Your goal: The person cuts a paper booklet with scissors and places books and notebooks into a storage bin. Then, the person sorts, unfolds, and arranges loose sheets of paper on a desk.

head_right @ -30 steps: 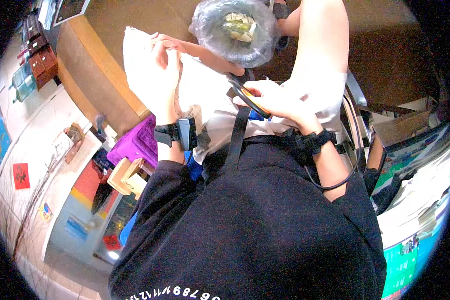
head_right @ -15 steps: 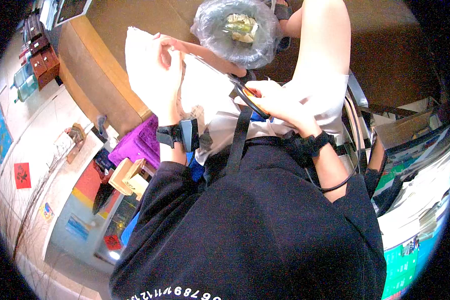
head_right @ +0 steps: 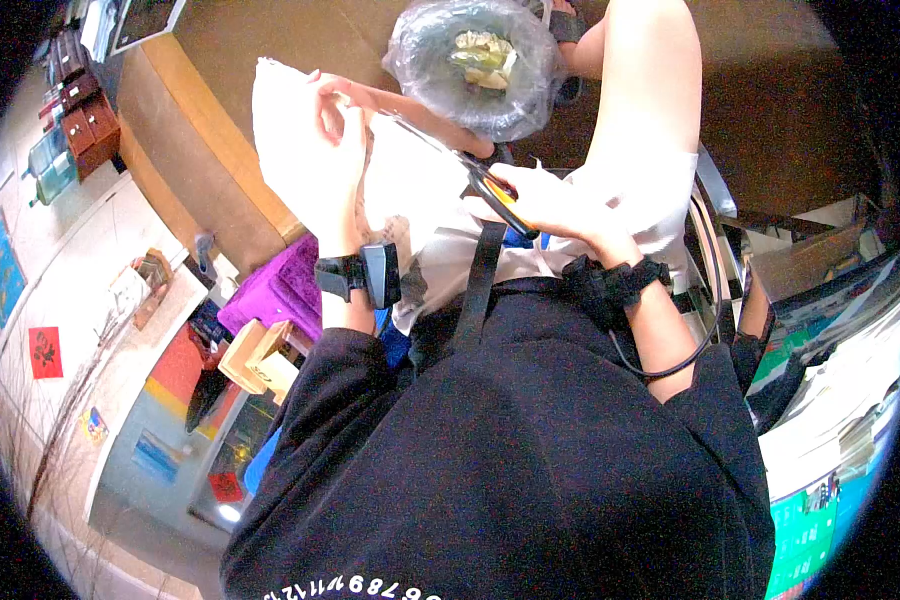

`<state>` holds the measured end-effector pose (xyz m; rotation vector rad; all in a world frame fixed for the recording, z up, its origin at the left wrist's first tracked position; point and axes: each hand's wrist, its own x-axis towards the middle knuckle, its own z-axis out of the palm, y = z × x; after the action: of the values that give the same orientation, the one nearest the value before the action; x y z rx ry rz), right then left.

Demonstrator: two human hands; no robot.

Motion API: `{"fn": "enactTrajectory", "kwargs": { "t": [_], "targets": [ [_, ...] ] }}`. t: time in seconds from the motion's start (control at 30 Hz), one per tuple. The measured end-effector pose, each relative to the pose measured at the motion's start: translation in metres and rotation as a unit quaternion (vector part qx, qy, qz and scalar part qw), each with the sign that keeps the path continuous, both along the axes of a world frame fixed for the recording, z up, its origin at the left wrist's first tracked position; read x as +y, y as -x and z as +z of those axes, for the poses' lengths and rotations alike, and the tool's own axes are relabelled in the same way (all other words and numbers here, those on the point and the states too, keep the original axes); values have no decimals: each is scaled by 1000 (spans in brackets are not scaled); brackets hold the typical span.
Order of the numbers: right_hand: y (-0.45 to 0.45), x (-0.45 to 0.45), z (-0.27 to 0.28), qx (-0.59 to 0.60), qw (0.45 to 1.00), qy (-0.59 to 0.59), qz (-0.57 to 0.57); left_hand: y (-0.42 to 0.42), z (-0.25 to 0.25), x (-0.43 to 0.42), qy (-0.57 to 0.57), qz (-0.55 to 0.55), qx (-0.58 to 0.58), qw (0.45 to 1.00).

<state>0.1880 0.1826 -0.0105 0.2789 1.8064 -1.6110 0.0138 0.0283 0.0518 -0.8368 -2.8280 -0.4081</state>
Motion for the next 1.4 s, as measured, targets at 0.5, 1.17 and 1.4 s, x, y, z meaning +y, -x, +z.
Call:
{"fn": "enactTrajectory", "kwargs": {
  "t": [0.5,1.17,1.4],
  "targets": [
    [2,24,18,-14,997,-52,48,5,-18,-14,-54,-17,-74,996],
    [32,3,78,18,993,-86,83,9,-27,-31,-269,-51,-79,959],
    [36,0,84,26,990,-127,52,12,-32,-34,-263,-51,-89,959]
  ]
}}
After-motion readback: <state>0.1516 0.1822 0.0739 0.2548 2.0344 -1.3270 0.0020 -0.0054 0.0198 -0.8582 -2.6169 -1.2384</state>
